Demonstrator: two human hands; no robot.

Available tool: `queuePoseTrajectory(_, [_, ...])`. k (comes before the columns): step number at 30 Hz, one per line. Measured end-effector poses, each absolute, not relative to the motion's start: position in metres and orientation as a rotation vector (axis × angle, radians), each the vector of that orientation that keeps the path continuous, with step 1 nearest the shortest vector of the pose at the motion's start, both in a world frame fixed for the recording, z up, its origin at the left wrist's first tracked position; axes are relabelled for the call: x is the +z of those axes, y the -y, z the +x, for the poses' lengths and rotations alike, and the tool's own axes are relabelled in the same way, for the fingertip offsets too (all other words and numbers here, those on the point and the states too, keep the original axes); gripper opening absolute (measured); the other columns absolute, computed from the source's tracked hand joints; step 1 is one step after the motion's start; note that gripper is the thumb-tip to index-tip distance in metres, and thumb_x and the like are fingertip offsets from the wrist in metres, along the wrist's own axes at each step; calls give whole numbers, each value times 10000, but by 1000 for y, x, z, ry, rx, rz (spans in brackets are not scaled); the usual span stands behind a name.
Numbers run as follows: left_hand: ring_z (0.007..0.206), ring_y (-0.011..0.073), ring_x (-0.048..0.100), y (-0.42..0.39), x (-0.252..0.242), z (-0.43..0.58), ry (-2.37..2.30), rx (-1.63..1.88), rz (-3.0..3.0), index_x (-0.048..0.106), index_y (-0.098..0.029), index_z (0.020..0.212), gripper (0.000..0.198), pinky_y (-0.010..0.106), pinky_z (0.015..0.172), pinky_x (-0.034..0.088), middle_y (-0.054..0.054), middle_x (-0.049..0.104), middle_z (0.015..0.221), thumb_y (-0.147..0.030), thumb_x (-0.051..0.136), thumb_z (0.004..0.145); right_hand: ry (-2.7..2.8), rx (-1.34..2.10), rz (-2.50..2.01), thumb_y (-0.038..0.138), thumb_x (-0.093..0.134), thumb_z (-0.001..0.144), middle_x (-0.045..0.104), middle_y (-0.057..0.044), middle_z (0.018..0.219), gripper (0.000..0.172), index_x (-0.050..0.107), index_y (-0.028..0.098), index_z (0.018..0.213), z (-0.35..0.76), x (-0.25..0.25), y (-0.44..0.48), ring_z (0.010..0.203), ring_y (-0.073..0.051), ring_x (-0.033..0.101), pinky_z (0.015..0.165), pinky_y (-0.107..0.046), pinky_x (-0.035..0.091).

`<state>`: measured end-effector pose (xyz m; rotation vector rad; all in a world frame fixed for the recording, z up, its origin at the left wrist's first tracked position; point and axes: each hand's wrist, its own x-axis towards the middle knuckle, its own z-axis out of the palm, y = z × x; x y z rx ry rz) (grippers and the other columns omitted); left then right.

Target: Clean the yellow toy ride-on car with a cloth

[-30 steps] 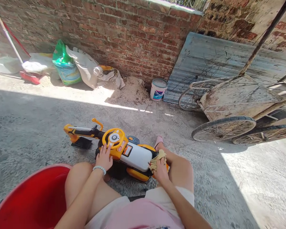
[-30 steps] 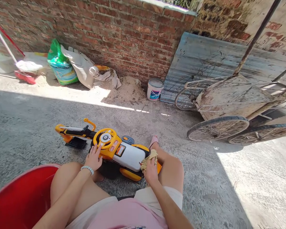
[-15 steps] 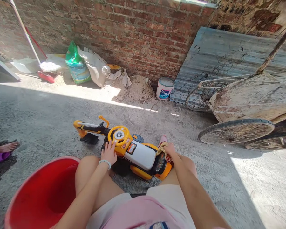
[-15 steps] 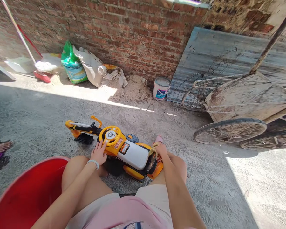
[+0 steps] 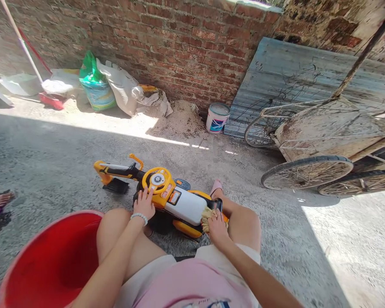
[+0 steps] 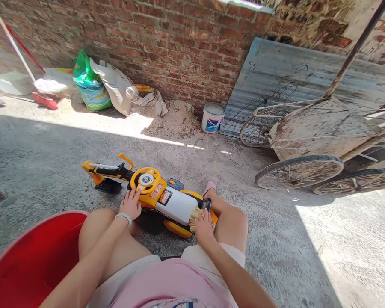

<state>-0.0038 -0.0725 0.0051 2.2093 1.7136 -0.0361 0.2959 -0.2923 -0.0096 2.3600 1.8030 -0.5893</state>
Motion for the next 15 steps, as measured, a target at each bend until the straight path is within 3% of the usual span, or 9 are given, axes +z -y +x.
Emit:
queuePoseTrajectory(4, [1639, 393, 212, 72, 4, -5, -1704, -12, 2196, 340, -243, 1689, 852, 645, 1242, 353, 140, 232, 1784, -203, 598, 878, -1971, -566, 2158, 90, 471, 947, 716, -145, 1372, 409, 750, 187, 1229, 278, -15, 302, 1539, -309, 399, 1334, -514, 93])
queuePoseTrajectory(9, [1646, 380, 193, 72, 3, -6, -1710, -50, 2192, 343, -220, 1689, 818, 644, 1248, 343, 132, 200, 1794, -180, 552, 899, -2000, -533, 2202, 37, 475, 895, 702, -162, 1327, 421, 720, 153, 1218, 307, -6, 282, 1390, -301, 530, 1323, -473, 145])
queuePoseTrajectory(12, [1647, 378, 189, 72, 2, -7, -1695, -45, 2199, 337, -212, 1691, 820, 643, 1249, 345, 131, 196, 1794, -170, 535, 897, -1910, -512, 2528, 37, 516, 836, 640, -160, 1426, 477, 666, 158, 1272, 348, 5, 263, 1406, -312, 506, 1301, -485, 207])
queuePoseTrajectory(15, [1646, 381, 194, 72, 1, -7, -1689, -27, 2191, 321, -235, 1697, 856, 637, 1251, 346, 127, 204, 1793, -190, 568, 879, -1406, -727, 3117, 140, 511, 872, 672, -175, 1356, 430, 647, 154, 1280, 386, 12, 244, 1306, -327, 590, 1173, -473, 408])
